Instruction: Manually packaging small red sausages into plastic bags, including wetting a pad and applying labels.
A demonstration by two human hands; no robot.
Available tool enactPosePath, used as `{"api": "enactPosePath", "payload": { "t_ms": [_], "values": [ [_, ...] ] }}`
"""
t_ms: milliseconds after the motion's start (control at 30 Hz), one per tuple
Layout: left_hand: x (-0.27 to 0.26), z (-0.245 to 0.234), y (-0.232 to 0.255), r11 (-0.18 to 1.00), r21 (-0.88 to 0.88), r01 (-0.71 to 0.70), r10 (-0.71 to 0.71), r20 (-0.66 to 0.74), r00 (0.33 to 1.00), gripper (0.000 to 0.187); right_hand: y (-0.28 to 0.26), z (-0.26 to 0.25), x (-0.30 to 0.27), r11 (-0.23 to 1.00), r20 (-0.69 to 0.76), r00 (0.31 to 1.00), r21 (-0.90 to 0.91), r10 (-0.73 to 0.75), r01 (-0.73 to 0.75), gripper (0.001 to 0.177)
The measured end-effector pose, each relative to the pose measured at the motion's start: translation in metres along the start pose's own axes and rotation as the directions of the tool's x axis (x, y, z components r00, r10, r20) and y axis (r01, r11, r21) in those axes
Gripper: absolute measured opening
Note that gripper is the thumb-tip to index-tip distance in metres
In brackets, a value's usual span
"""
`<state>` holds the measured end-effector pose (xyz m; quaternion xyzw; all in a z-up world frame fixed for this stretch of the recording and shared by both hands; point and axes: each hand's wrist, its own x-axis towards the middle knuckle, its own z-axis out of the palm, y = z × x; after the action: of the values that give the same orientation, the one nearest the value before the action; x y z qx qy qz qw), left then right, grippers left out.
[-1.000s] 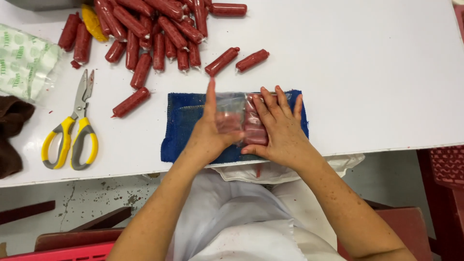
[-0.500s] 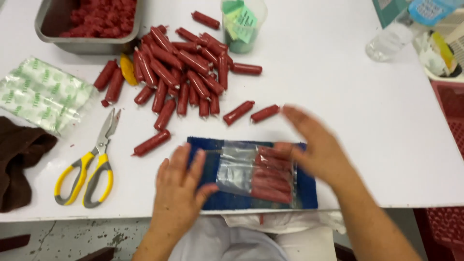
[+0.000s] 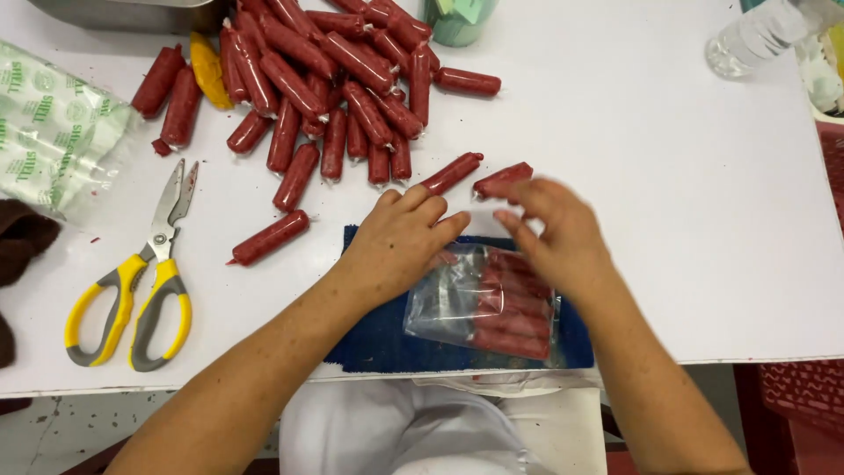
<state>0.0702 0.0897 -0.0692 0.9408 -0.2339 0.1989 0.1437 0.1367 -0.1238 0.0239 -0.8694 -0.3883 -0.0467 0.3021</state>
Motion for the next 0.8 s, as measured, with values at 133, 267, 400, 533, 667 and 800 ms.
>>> {"api": "enactPosePath", "payload": {
  "t_ms": [133, 267, 400, 533, 667, 800],
  "values": [
    [-0.007, 0.008, -0.004, 1.0, -0.023, -0.018, 0.012, -0.223, 0.975, 0.018, 0.009, 0.019, -0.044, 0.998, 0.053, 0.997, 0.014, 0.057, -0.057, 0.026],
    [-0.031, -0.023, -0.003, 0.951, -0.263, 0.163, -0.239, -0.291, 0.926, 0.008, 0.02, 0.032, -0.062, 0.999, 0.022, 0.999, -0.016, 0.049, -0.049, 0.029],
    [-0.069, -0.054, -0.02, 0.849, -0.335, 0.409, -0.499, -0.253, 0.829, 0.006, 0.016, 0.031, -0.061, 0.999, -0.028, 0.999, 0.03, 0.046, -0.045, 0.03],
    [-0.089, -0.066, -0.014, 0.81, -0.276, 0.518, -0.576, -0.212, 0.789, 0.012, 0.019, 0.028, -0.063, 0.995, -0.06, 0.998, 0.095, 0.032, -0.026, 0.029],
    [-0.094, -0.078, 0.026, 0.876, 0.086, 0.475, -0.466, -0.101, 0.879, 0.055, 0.008, 0.003, -0.051, 0.98, -0.107, 0.989, 0.185, 0.097, -0.076, 0.03],
    [-0.122, -0.085, 0.069, 0.934, 0.217, 0.285, -0.304, 0.06, 0.951, 0.072, 0.015, -0.045, -0.003, 1.0, -0.192, 0.981, 0.007, -0.011, 0.012, 0.027]
  ]
}}
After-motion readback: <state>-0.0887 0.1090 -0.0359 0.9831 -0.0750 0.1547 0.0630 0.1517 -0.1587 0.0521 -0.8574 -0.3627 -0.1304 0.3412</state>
